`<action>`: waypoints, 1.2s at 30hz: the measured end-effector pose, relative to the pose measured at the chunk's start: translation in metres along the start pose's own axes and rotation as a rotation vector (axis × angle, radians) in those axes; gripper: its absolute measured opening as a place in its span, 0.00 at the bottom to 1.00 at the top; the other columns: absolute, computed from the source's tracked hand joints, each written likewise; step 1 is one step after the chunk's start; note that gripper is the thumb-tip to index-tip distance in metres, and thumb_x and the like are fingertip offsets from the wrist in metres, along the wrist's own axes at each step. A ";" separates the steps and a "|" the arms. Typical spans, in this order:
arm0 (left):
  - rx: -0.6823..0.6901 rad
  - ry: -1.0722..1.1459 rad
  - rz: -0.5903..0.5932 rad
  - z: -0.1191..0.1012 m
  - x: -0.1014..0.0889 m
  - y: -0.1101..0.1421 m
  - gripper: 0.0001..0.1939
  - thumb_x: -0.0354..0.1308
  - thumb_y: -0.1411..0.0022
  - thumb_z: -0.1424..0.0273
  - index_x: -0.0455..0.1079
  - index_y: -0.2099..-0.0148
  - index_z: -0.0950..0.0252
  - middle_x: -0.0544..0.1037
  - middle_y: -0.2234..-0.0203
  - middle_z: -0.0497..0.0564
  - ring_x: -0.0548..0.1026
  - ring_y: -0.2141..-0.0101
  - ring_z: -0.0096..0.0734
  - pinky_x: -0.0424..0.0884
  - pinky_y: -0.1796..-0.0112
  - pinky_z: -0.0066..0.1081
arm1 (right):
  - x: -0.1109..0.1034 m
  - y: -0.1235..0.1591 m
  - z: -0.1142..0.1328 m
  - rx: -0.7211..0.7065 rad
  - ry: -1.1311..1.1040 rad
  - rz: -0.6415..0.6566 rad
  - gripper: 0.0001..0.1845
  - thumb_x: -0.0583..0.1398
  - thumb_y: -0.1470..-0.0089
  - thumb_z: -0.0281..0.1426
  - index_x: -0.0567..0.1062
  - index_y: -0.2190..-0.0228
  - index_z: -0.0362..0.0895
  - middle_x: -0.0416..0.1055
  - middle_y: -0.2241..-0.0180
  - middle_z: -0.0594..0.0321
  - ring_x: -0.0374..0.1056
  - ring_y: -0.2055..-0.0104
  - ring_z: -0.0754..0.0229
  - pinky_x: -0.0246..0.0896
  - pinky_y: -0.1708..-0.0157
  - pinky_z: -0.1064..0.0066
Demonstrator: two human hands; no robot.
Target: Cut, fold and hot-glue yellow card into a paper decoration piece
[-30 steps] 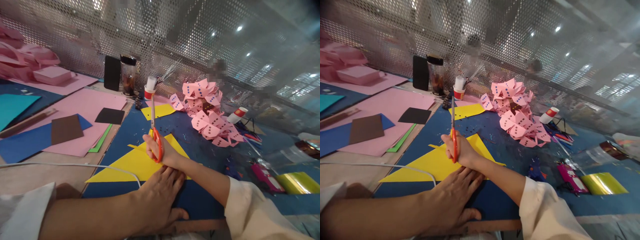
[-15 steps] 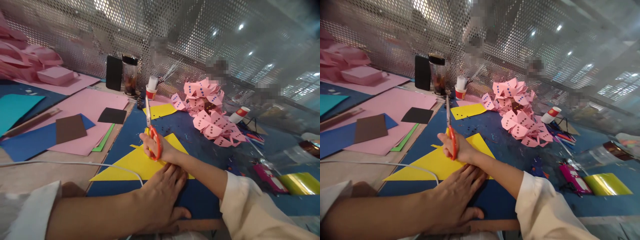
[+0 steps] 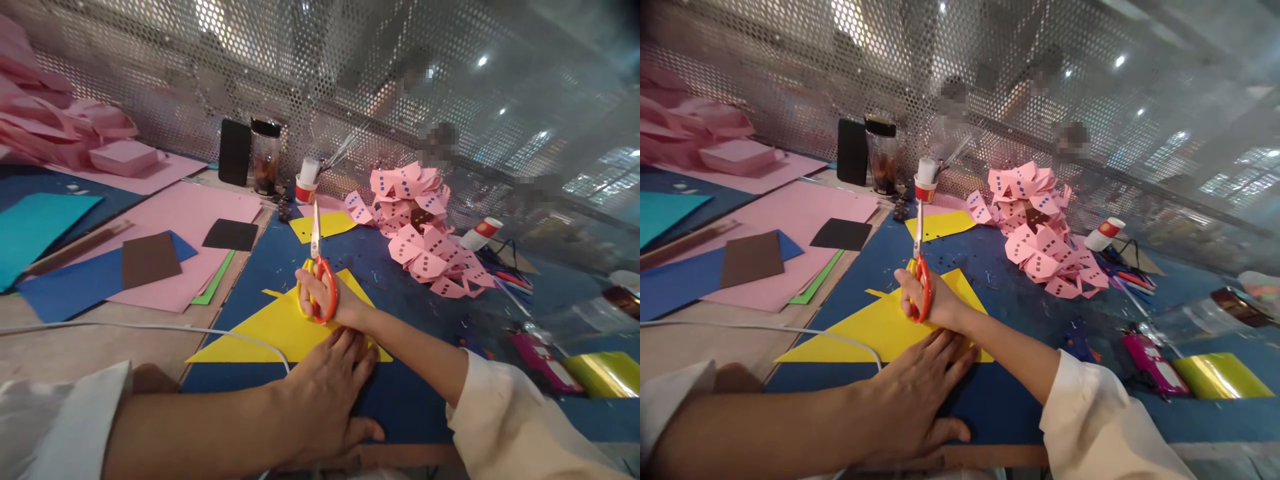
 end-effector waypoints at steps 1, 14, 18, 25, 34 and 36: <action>0.001 -0.001 0.001 0.000 0.000 0.000 0.47 0.35 0.30 0.41 0.53 0.27 0.76 0.57 0.31 0.76 0.58 0.32 0.63 0.54 0.36 0.53 | 0.000 -0.001 0.000 -0.004 0.001 0.002 0.36 0.51 0.31 0.47 0.66 0.87 0.43 0.62 0.86 0.66 0.59 0.84 0.69 0.56 0.81 0.77; 0.022 -0.010 0.003 -0.001 -0.002 -0.002 0.47 0.39 0.30 0.42 0.54 0.28 0.77 0.56 0.31 0.77 0.55 0.31 0.65 0.53 0.36 0.54 | 0.013 -0.019 0.007 -0.036 -0.035 0.001 0.36 0.51 0.31 0.47 0.65 0.88 0.44 0.61 0.88 0.66 0.58 0.85 0.69 0.56 0.82 0.77; 0.031 -0.056 -0.076 -0.001 -0.002 -0.002 0.47 0.38 0.30 0.40 0.55 0.28 0.77 0.57 0.31 0.75 0.57 0.32 0.64 0.52 0.35 0.52 | 0.028 -0.029 0.014 -0.063 -0.010 0.066 0.36 0.54 0.34 0.50 0.65 0.89 0.44 0.60 0.89 0.67 0.58 0.85 0.68 0.56 0.81 0.76; 0.049 -0.053 -0.119 -0.004 -0.005 0.001 0.47 0.37 0.30 0.41 0.55 0.28 0.77 0.59 0.31 0.74 0.58 0.32 0.61 0.52 0.37 0.50 | 0.025 -0.030 0.013 -0.028 -0.038 0.033 0.36 0.52 0.32 0.51 0.65 0.87 0.44 0.61 0.88 0.67 0.57 0.85 0.68 0.55 0.82 0.76; 0.012 0.041 -0.034 0.001 0.001 -0.001 0.48 0.38 0.30 0.40 0.52 0.27 0.76 0.54 0.30 0.74 0.52 0.30 0.60 0.48 0.34 0.50 | 0.042 -0.048 0.042 -0.150 -0.055 0.111 0.34 0.54 0.36 0.55 0.63 0.84 0.45 0.63 0.86 0.69 0.60 0.84 0.69 0.56 0.81 0.77; 0.011 0.058 -0.028 0.002 0.003 -0.001 0.47 0.37 0.30 0.41 0.52 0.27 0.76 0.50 0.29 0.75 0.49 0.29 0.61 0.48 0.33 0.50 | 0.017 -0.039 0.048 -0.164 -0.042 0.052 0.33 0.56 0.37 0.56 0.62 0.83 0.45 0.63 0.85 0.69 0.59 0.84 0.69 0.55 0.81 0.76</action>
Point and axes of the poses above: each hand's wrist, its own y-axis away from the middle knuckle, its own x-axis out of the palm, z = x × y, the point moved 10 cm from there along -y, towards the middle knuckle
